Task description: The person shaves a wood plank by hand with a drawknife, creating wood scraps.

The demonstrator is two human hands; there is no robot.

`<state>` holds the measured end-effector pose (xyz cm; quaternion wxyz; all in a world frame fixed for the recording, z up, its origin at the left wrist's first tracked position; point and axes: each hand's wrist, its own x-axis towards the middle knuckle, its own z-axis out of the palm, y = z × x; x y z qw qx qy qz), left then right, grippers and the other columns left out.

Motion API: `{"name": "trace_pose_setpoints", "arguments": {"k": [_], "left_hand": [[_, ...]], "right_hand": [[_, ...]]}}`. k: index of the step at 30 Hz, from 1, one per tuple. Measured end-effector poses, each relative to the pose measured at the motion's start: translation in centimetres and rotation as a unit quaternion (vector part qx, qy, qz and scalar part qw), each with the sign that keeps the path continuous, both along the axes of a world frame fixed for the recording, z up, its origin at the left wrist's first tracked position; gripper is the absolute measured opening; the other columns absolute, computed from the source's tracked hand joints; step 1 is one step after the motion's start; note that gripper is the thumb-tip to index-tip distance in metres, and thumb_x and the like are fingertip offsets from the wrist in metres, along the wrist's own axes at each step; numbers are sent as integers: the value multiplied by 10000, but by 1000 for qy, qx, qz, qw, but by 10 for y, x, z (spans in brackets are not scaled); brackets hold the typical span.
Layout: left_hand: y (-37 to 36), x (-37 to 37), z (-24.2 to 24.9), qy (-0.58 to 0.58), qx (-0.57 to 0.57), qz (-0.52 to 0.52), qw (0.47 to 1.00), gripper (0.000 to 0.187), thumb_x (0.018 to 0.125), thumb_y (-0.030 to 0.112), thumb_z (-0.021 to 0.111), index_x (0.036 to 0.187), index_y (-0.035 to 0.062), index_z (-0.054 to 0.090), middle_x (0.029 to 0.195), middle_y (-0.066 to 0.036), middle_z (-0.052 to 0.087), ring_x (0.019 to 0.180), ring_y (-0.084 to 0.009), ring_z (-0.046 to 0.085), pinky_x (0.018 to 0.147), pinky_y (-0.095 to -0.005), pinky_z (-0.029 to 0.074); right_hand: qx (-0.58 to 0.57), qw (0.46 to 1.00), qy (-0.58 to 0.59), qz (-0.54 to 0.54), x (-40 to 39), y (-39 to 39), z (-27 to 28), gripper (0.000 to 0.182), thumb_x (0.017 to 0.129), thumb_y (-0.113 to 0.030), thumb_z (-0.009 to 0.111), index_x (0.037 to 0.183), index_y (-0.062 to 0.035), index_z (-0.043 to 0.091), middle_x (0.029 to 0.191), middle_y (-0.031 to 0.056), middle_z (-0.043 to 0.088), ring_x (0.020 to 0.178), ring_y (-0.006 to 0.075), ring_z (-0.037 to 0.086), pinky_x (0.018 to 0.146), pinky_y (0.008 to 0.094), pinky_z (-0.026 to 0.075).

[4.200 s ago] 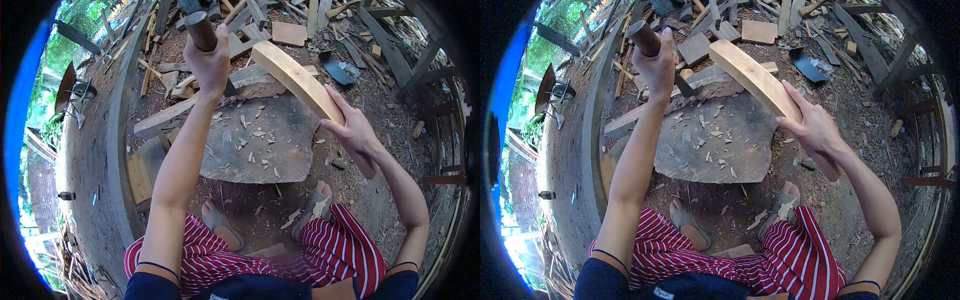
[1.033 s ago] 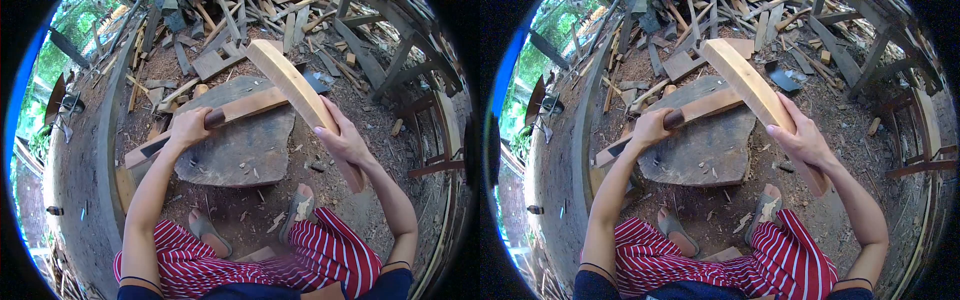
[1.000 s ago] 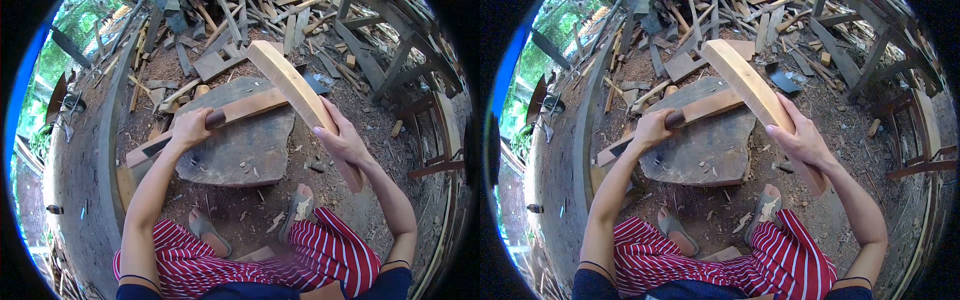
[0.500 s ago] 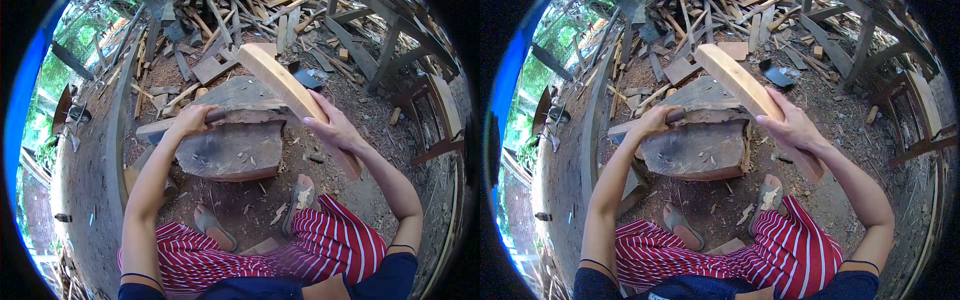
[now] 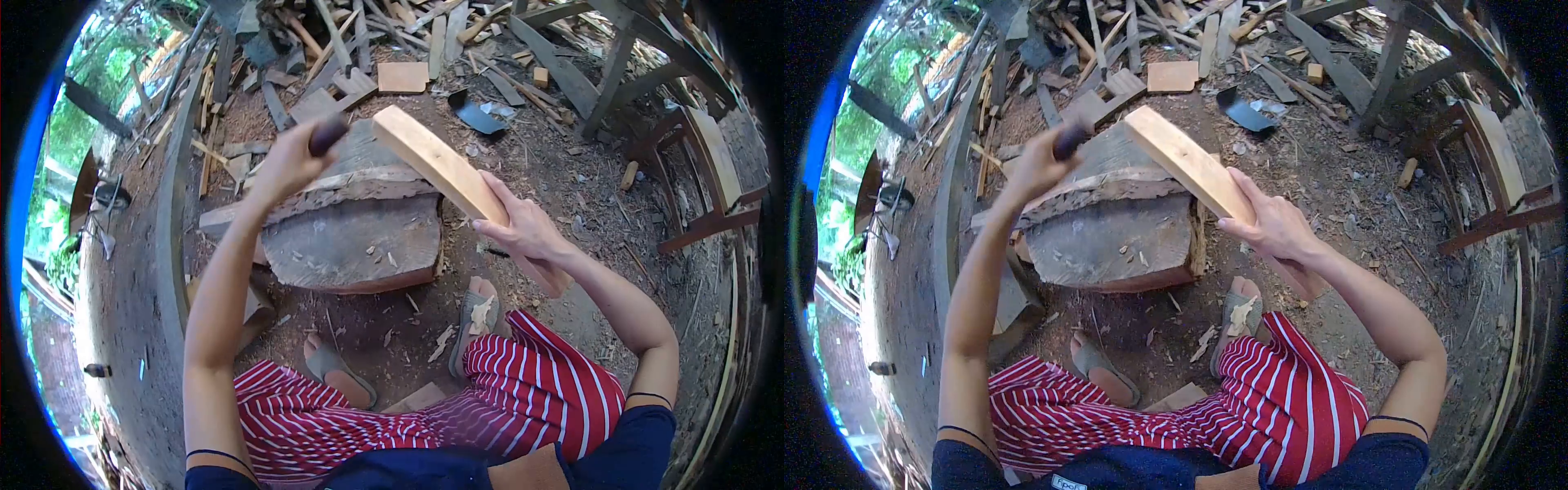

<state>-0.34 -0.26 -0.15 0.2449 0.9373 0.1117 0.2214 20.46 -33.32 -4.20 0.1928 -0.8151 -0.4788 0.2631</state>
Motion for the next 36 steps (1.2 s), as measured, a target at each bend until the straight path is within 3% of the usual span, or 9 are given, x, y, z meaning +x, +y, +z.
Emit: {"name": "trace_pose_setpoints", "arguments": {"k": [2,3,5,9,14,16,32,34,36], "left_hand": [[-34,14,61,34,-123,53,990,302,855,250,749,1069,61,650,713,-47,621,610,-125,614,559,-275,490],[-40,19,66,35,-124,57,990,302,855,250,749,1069,61,650,713,-47,621,610,-125,614,559,-275,490],[-50,34,68,-113,-264,22,958,268,894,285,739,858,53,611,591,26,554,465,-49,521,423,-219,396],[-74,68,47,-293,-310,18,904,242,915,210,724,797,71,565,571,18,509,407,-54,453,383,-226,365],[-74,87,35,-363,-296,18,883,255,914,187,725,778,56,553,578,8,504,413,-59,459,378,-234,378],[-73,90,34,-382,-309,25,871,359,911,232,732,660,71,533,539,19,539,432,-50,502,404,-224,387],[-64,90,27,-387,-343,27,855,310,919,179,709,674,39,580,525,15,531,431,-59,509,403,-227,393],[-63,91,25,-367,-345,13,864,245,906,171,728,820,75,520,575,-3,482,441,-76,447,405,-254,358],[-64,91,25,-367,-351,20,861,241,909,172,724,821,75,522,577,-4,486,441,-76,449,405,-255,364]], "right_hand": [[6,1000,27,-3,-3,4,-1,865,850,-547,619,1540,-223,210,1015,256,675,857,354,700,841,456,538],[22,999,44,-12,-4,4,-4,857,855,-540,617,1538,-221,211,1007,253,674,836,344,703,820,456,543],[36,997,60,-26,-4,3,-5,848,860,-534,616,1536,-220,211,1000,250,674,816,334,705,800,456,548],[34,996,76,-32,-4,2,-7,893,834,-565,606,1537,-205,189,930,228,698,810,353,716,832,476,556],[46,996,69,-26,-3,3,-6,877,834,-562,607,1527,-204,206,921,229,698,812,361,714,829,478,554],[47,996,64,-27,-3,3,-6,864,839,-563,603,1524,-206,215,920,234,696,827,368,712,830,478,550],[51,997,56,-9,2,2,-7,893,836,-591,603,1522,-159,228,930,265,687,851,388,704,841,486,536],[40,997,60,-19,1,3,-5,900,834,-586,612,1522,-155,226,936,272,685,857,387,704,846,483,534],[41,997,65,-21,1,3,-5,898,835,-586,612,1522,-154,226,928,270,686,851,390,704,846,485,532]]}}
